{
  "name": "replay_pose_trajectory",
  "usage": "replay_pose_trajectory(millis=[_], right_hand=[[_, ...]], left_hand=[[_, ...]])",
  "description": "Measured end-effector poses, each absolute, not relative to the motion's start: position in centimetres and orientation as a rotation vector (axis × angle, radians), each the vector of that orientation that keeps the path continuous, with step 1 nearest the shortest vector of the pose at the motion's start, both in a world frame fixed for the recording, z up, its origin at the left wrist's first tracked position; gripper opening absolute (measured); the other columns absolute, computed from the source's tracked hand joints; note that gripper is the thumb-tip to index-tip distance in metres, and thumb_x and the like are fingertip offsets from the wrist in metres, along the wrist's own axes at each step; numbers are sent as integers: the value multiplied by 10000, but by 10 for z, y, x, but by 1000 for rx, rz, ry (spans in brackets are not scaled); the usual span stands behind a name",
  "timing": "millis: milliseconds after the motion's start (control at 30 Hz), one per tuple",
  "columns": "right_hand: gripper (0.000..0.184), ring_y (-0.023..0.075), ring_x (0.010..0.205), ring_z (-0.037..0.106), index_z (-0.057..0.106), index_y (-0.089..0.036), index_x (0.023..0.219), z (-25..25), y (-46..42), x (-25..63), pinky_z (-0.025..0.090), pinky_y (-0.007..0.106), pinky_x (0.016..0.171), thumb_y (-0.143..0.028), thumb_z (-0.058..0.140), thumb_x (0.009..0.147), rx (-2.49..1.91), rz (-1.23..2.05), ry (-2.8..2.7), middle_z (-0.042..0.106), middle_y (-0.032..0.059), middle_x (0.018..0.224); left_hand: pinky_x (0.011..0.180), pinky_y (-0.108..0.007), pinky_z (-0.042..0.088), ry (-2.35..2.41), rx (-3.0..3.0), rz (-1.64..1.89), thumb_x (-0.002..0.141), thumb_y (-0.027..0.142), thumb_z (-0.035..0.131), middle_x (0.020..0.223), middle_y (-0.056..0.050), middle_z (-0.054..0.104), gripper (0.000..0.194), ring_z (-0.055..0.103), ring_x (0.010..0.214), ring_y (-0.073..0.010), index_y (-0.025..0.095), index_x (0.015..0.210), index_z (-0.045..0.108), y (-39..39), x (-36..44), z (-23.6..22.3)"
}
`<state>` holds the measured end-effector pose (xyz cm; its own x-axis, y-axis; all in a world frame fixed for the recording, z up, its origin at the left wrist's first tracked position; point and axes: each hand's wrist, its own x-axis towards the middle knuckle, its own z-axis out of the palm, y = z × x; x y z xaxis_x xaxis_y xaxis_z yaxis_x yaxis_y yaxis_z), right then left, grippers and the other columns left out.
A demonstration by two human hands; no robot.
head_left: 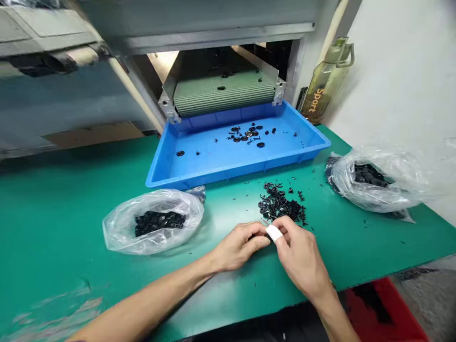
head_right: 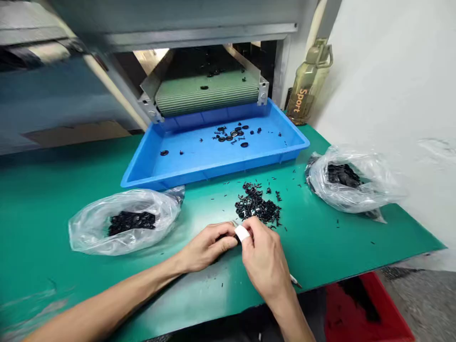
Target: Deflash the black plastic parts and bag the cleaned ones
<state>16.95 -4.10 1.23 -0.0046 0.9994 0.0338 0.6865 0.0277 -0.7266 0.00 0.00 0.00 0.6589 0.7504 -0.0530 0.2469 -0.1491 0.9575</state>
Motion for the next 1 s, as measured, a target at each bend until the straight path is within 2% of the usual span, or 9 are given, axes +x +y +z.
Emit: replay_pose_trajectory(millis=[133, 233, 367, 533, 733, 900, 1000], right_hand=[[261, 225, 873, 620, 558, -202, 1033, 0, -38, 164, 434, 314, 675, -178, 339, 893, -1713, 372, -1757, 655, 74, 1000], [279, 237, 947, 614, 550, -189, 1096, -3, -36, 171, 454, 331, 729, -193, 355, 895, -1722, 328, -1734, 635, 93, 1082], [233, 197, 894, 628, 569, -232, 1049, 2, -41, 183, 475, 301, 737, -186, 429, 868, -1724, 489, -1659, 666, 37, 1024], [400, 119, 797, 631, 571, -317, 1132, 12, -49, 184, 480, 220, 697, -94, 450, 822, -1476, 833, -1739, 683, -43, 1022], [313, 120, 832, 610, 600, -275, 1058, 10, -49, 176, 453, 224, 729, -103, 425, 864, -1369, 683, -1744, 660, -21, 972], [223, 111, 632, 538, 578, -245, 930, 10, -45, 174, 411, 222, 577, -103, 451, 814, -1464, 674, -1712, 598, -30, 778], [225, 103, 577, 497, 576, -249, 949, 15, -41, 179, 387, 220, 528, -121, 450, 813, -1543, 685, -1674, 591, -32, 769]], left_hand=[[694, -251, 387, 860, 1655, 503, 921, 342, 487, 850, -10, 571, 262, 471, 753, -135, 170, 1061, 627, 1, 1, 3], [656, -249, 360, 874, 1602, 521, 913, 356, 505, 822, 6, 513, 324, 422, 703, -119, 179, 1176, 573, 0, 1, 2], [675, -255, 350, 824, 1518, 594, 899, 370, 548, 837, 13, 478, 428, 420, 723, -117, 198, 1279, 448, -3, 1, 0], [737, -274, 356, 703, 1391, 629, 889, 378, 585, 820, 19, 476, 512, 440, 758, -121, 205, 1317, 364, -2, 3, -1], [659, -258, 330, 702, 1338, 664, 887, 389, 590, 807, 21, 463, 441, 409, 696, -106, 202, 1261, 448, -1, 2, -1], [632, -257, 318, 752, 1350, 687, 876, 418, 596, 807, 19, 461, 424, 392, 685, -106, 199, 1225, 497, -1, 1, 0], [619, -251, 316, 746, 1338, 681, 865, 419, 613, 809, 24, 463, 456, 389, 670, -101, 208, 1243, 471, -2, 1, 0]])
